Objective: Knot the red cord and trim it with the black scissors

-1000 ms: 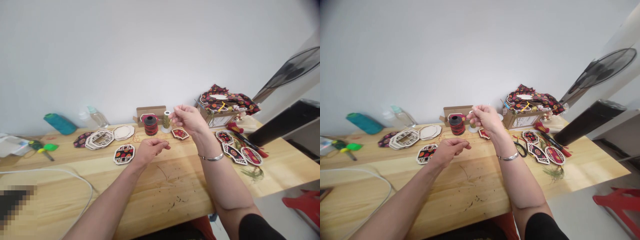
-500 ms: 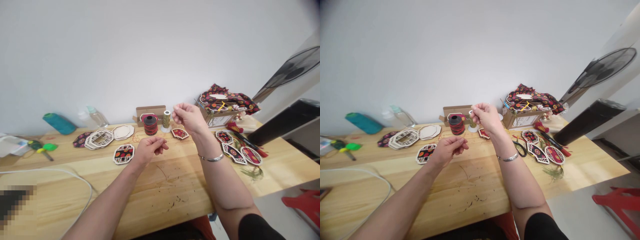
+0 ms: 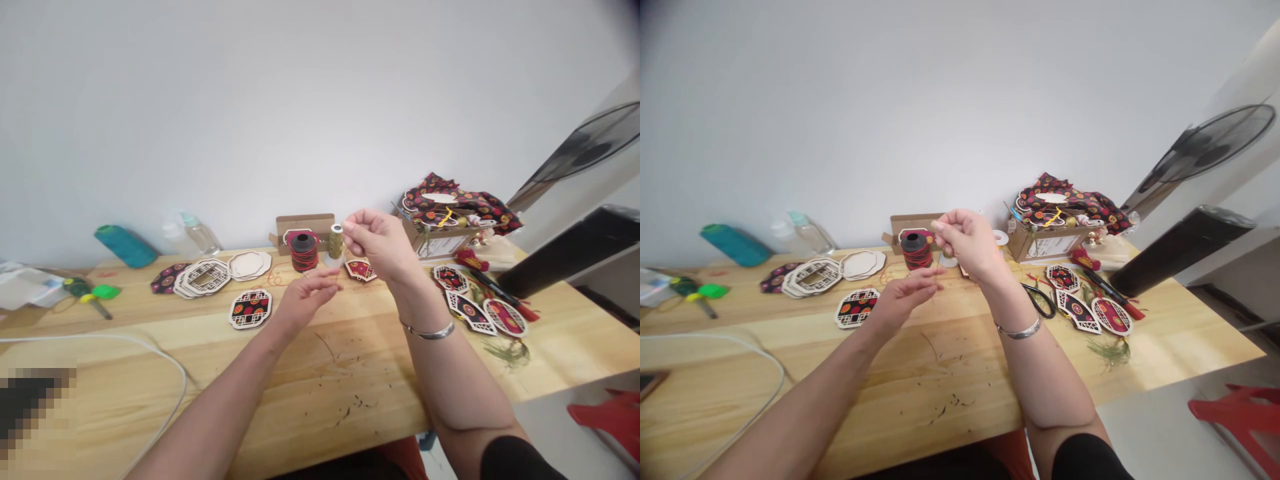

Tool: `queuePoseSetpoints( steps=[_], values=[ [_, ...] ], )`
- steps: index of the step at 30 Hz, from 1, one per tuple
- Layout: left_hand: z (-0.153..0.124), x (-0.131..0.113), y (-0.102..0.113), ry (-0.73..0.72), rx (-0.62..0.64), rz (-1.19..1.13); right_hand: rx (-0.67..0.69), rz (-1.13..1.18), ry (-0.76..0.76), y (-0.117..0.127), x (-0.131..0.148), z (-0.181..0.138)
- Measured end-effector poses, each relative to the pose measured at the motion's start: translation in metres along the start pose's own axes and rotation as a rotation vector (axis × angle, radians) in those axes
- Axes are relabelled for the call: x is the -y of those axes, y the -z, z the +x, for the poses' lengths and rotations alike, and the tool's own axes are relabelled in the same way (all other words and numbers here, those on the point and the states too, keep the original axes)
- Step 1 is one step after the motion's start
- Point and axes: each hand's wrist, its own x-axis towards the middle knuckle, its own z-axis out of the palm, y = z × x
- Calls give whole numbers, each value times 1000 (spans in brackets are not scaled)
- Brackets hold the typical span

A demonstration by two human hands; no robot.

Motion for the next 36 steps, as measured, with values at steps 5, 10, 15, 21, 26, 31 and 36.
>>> queuePoseSetpoints(
  steps=[5, 10, 15, 21, 26, 31, 36],
  values=[
    [0, -5, -4, -144, -298, -236, 160, -69, -28, -7, -1, -5],
    [-1, -12, -12, -93, -171, -574, 228, -122, -67, -19, -12, -7],
    [-3, -11, -12, 15, -79, -550, 208, -131, -108, -21, -16, -5],
    [-3, -14, -9, 79, -162, -454, 222, -156, -60, -17, -22, -2],
    [-3, -16, -9, 134, -237, -446, 208, -138, -53, -16, -23, 0],
    [-4, -15, -9, 153, -270, -414, 15, -535, -18, 14, -23, -10],
    [-5, -17, -11, 132, -308, -352, -151, -1310, -140, 75, -33, -51]
  ],
)
